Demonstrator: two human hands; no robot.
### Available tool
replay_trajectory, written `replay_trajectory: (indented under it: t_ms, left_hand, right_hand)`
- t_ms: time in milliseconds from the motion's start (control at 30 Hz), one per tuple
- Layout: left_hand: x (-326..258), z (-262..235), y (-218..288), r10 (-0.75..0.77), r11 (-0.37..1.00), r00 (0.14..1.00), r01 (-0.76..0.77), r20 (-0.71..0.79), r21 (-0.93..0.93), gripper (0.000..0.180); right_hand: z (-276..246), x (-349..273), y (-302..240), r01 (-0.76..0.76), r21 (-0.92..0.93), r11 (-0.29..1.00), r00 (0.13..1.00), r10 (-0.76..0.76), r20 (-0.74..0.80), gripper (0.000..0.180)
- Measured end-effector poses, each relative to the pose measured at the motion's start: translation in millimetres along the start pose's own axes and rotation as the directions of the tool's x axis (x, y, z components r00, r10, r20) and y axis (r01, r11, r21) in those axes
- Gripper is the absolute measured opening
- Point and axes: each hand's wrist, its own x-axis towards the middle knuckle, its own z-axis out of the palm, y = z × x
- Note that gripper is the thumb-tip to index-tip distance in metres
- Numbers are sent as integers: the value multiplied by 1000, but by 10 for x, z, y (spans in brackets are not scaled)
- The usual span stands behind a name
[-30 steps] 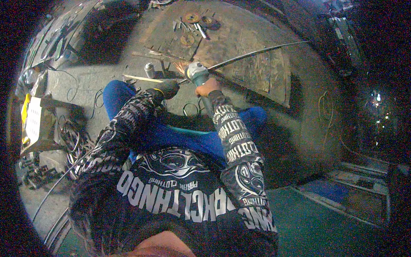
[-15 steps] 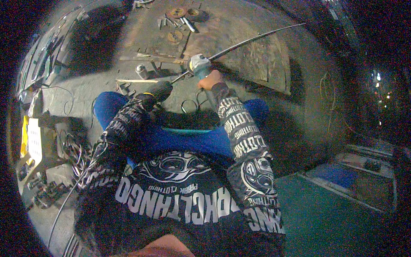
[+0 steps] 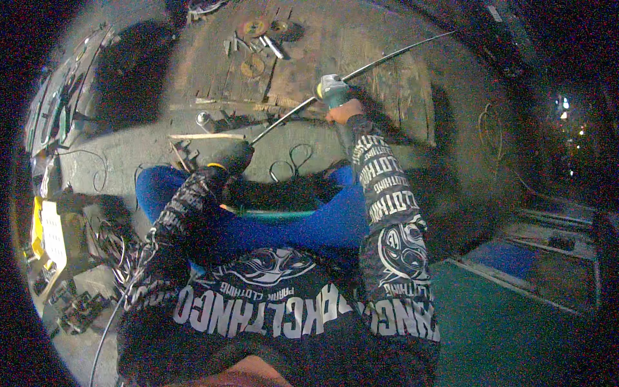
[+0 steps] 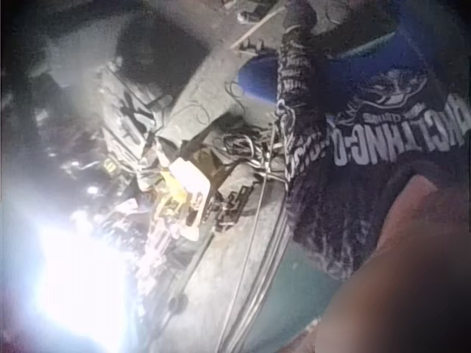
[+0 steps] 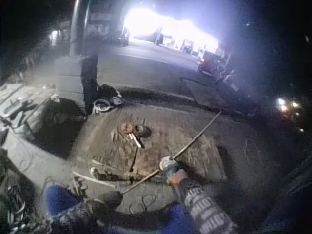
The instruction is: The person sits cross-legged on the floor and uses an angle grinder to smooth a long metal rod. They hold the rod with their left hand and move the grinder along its length, producing sparks. The person briefly pauses to look around before resuming the grinding.
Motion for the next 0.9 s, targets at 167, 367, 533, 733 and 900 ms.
replay_trajectory:
  t_ms: [167,367,533,733,900]
  left_hand:
    - [189,42,-83,-105,991,991,112,85,-78,25]
    - [98,-130,-45,-157,973,987,157,11,-172,29]
    - [-51,-136,140,-128,967,992,124,-6,-221,29]
    - [147,-172,25,-55,989,998,60,41,-135,25]
    - [259,-253,-10,13,994,1000,-13,3,-110,21]
  right_hand:
    - [-212,534,237,-87,-58,995,996,88,14,41]
    - [-415,1213,703,309,-489,816,951,-268,154,19]
    - [-518,1435,1157,383,-521,762,924,-308,229,24]
    - [-828,2038,1342,83,-390,917,989,-29,142,27]
    - [-1248,2221,1291,56,-211,976,992,-31,119,35]
